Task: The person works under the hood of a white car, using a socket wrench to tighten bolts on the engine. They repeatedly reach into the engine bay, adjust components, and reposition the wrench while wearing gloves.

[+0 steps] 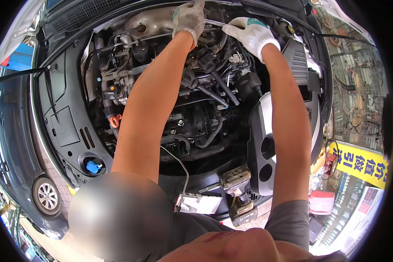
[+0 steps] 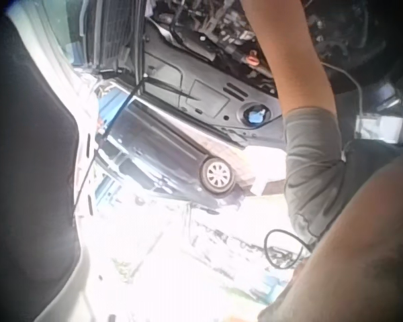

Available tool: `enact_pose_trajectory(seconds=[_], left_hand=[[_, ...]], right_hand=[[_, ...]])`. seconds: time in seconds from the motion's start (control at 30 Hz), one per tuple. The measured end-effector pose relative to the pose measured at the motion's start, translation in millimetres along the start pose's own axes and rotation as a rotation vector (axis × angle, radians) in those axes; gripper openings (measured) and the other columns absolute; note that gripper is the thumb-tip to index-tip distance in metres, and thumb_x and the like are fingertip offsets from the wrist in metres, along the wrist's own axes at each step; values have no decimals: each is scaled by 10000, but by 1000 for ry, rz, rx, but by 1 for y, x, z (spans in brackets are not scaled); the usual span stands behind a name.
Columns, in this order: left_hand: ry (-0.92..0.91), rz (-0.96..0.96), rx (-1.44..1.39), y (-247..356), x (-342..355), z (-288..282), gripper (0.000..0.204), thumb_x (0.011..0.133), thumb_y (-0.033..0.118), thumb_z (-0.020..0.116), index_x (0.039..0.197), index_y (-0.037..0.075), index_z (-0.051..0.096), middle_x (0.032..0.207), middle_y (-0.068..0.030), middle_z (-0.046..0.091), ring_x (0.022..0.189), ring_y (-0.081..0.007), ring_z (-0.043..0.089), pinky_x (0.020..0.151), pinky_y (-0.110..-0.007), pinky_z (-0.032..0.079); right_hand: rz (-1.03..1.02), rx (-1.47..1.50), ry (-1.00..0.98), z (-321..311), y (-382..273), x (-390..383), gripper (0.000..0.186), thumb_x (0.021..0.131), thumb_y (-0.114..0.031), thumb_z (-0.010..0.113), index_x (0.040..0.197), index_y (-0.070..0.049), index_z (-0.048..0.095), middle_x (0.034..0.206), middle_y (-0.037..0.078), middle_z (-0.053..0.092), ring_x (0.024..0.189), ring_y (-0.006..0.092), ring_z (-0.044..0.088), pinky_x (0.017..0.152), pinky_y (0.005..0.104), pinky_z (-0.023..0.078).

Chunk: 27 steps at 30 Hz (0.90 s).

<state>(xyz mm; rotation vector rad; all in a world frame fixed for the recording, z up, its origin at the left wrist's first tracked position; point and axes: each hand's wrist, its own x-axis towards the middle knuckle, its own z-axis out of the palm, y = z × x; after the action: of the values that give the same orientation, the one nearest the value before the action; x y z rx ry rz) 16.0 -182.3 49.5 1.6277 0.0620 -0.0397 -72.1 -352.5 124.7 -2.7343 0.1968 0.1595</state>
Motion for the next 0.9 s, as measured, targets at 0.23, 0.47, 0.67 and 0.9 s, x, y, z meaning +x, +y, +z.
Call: enact_pose_trajectory(seconds=[0.23, 0.47, 0.67, 0.9], left_hand=[[-50, 45, -146, 4, -17, 0, 478, 943, 453, 677, 972, -19, 746, 681, -53, 626, 530, -163, 527, 539, -348, 444], [114, 159, -86, -5, -15, 11, 510, 962, 480, 660, 1063, -13, 742, 888, -107, 717, 801, -207, 648, 757, -332, 523], [128, 185, 65, -40, 30, 7, 455, 996, 400, 681, 1195, -7, 724, 1106, -131, 766, 874, -157, 702, 754, -286, 543], [-59, 18, -203, -14, 4, -6, 464, 951, 430, 721, 1062, -20, 736, 833, -56, 701, 667, -132, 607, 602, -271, 493]], right_hand=[[185, -118, 3, 7, -34, -43, 541, 990, -587, 545, 1342, -192, 660, 1287, 130, 698, 1231, 333, 644, 1055, 433, 503], [-225, 23, -205, -5, 36, 67, 551, 949, -578, 655, 1278, -140, 712, 1112, 114, 739, 1050, 305, 698, 958, 426, 521], [-47, 47, -11, -4, 6, 7, 631, 886, -641, 681, 1302, -168, 715, 1222, 142, 735, 1184, 326, 676, 1044, 400, 495], [189, -41, 57, 17, -33, -47, 571, 964, -613, 574, 1315, -173, 669, 1259, 162, 709, 1182, 361, 667, 1026, 418, 512]])
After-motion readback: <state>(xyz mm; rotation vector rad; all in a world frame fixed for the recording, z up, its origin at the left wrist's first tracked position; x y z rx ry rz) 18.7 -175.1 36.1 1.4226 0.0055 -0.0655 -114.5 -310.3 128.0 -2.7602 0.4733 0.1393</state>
